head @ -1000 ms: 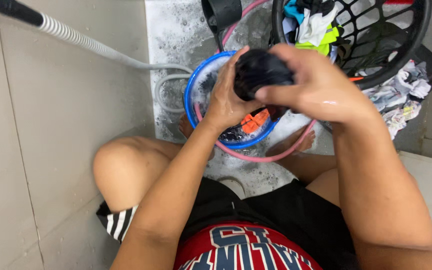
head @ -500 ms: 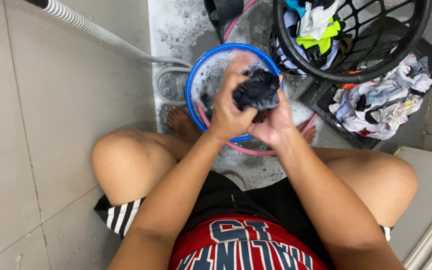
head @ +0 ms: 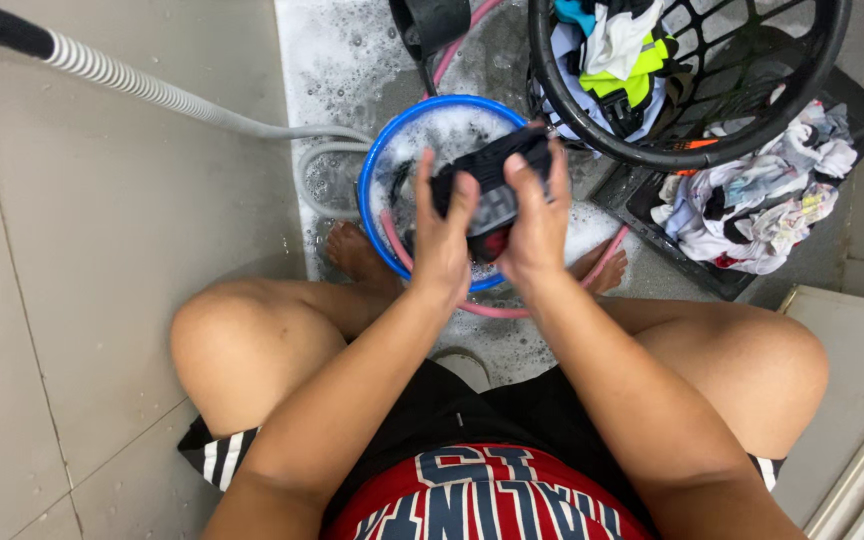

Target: The person washes clothes by hand in a blue bucket with soapy water, scrubbing, wringing out, and transferring various items of clothing from a black basket to the bucket and back.

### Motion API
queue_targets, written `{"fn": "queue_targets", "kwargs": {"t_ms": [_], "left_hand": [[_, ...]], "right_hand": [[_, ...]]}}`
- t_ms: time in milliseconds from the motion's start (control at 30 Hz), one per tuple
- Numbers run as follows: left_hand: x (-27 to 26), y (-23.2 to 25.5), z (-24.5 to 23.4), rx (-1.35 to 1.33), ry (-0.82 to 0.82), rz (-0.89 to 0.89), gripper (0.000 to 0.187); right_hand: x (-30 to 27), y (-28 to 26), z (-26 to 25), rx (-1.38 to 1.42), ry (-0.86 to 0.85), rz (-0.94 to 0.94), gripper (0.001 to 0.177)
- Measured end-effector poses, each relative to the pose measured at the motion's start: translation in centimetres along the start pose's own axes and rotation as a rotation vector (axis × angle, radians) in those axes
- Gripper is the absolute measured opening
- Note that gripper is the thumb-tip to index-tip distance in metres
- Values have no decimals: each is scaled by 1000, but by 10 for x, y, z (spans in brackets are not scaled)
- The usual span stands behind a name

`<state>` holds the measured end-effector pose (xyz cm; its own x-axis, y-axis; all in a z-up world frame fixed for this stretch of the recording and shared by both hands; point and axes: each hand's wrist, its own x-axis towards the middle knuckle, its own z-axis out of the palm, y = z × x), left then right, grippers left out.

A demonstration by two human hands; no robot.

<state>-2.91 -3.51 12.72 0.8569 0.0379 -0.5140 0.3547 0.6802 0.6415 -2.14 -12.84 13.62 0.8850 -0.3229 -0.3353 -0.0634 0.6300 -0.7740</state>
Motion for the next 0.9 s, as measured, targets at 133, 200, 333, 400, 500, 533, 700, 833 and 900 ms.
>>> {"fn": "queue_targets", "kwargs": {"t_ms": [133, 200, 333, 400, 500, 533, 700, 833, 900], "left_hand": [[4, 2, 0, 334, 14, 401, 60], [-5, 8, 0, 742, -41, 790, 45], [-7, 23, 5, 1100, -450, 1309, 35], [-5, 19, 7, 1137, -689, 1419, 23], [0, 12, 1, 1227, -862, 1437, 8], [1, 11, -2, 1244, -918, 1457, 6], [10, 7, -16, 1267, -1117, 1495, 10], [17, 14, -12, 1250, -976, 1455, 17], [21, 32, -5, 1191, -871, 1334, 40]], "right_hand": [[-6, 1, 7, 221, 35, 484, 43], [2, 0, 0, 229, -50, 634, 53], [44, 5, -43, 223, -394, 824, 50], [61, 15, -73, -81, -442, 787, 48], [86, 40, -109, -515, -556, 723, 45], [94, 49, -115, -621, -603, 688, 45], [105, 60, -116, -828, -770, 588, 44], [87, 31, -81, -655, -427, 634, 41], [80, 1, -71, -498, -284, 355, 28]]}}
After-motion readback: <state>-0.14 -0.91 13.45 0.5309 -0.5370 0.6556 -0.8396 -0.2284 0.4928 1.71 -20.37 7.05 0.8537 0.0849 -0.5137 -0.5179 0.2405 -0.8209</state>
